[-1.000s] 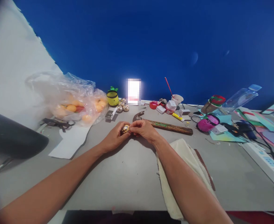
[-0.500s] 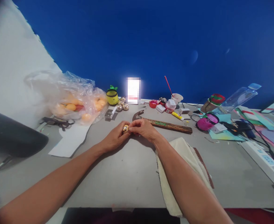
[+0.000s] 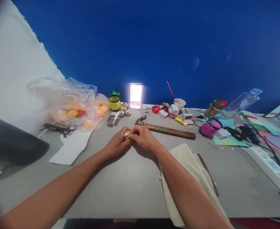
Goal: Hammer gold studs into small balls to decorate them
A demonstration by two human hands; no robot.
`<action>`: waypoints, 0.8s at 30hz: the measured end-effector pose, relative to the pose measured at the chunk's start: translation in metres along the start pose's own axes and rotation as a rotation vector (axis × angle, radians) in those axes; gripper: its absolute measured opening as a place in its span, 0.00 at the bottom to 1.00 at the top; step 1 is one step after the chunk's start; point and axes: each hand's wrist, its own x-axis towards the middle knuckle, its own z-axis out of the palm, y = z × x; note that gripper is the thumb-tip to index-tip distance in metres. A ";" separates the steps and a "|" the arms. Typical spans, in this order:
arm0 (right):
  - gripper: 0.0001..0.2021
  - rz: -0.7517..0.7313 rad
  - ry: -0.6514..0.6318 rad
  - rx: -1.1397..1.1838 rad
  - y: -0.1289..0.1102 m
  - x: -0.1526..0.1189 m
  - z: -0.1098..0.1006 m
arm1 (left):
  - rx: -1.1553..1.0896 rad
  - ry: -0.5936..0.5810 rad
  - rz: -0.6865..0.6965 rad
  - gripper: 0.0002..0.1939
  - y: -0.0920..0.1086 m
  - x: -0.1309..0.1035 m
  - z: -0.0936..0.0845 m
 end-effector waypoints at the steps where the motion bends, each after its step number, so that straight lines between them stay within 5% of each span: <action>1: 0.03 -0.012 0.018 -0.026 -0.001 0.000 0.002 | -0.006 0.005 -0.001 0.05 0.000 0.000 0.000; 24: 0.05 0.007 0.171 -0.143 -0.002 0.005 0.019 | -0.027 0.235 -0.075 0.05 0.004 -0.001 0.015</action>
